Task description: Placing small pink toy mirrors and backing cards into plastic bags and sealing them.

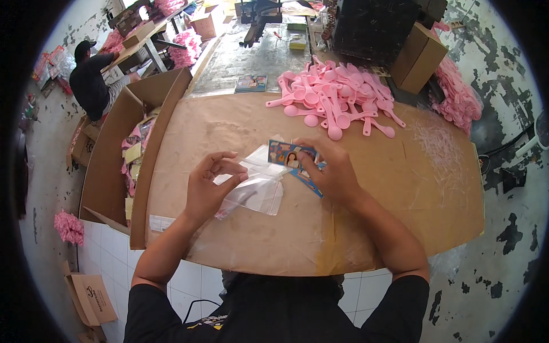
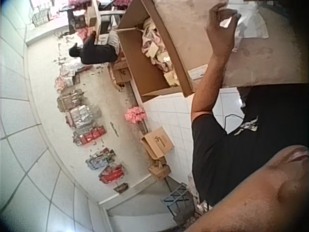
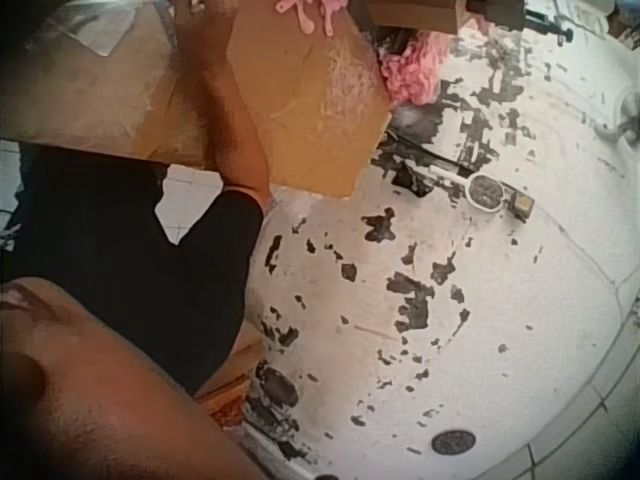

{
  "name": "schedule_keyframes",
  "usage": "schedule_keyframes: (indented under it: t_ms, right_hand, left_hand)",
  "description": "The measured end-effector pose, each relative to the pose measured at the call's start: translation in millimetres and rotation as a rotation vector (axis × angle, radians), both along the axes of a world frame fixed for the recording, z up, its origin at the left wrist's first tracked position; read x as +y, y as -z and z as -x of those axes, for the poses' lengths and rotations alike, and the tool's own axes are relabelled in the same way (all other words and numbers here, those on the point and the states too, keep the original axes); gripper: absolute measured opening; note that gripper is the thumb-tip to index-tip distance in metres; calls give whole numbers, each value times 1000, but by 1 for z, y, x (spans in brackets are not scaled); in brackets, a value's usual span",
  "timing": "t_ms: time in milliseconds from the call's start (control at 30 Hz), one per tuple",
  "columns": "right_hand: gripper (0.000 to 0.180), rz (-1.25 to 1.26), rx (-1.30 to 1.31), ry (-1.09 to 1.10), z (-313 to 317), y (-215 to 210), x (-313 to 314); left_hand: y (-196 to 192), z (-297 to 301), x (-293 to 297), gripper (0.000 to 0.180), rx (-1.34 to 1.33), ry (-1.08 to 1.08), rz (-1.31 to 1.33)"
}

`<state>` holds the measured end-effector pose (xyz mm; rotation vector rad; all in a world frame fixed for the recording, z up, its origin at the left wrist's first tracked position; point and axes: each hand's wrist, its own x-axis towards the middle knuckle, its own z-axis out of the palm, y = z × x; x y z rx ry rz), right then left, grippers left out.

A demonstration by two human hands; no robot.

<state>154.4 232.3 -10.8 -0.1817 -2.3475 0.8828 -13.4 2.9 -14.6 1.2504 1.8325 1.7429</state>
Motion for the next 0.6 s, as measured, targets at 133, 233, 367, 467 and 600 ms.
schedule_keyframes:
  t_ms: [133,233,367,467,600]
  right_hand:
    - [16,201,312,-124,2,1,-12]
    - [16,255,117,-337,0,-7,-24]
    - [15,37,-207,-417,4,1,-29]
    - [15,-91,-96,-415,5,-2,-26]
    - [18,96,49,-131,-2,-10,-15]
  left_hand:
    - [10,7,-1,21,-25,6,115]
    - [15,13,-1,14,-226,102,107]
    - [12,21,-3,12,-464,138,24]
    - [1,24,-7,13,-470,101,-75]
    - [-11,17,-10,25,-444,115,-113]
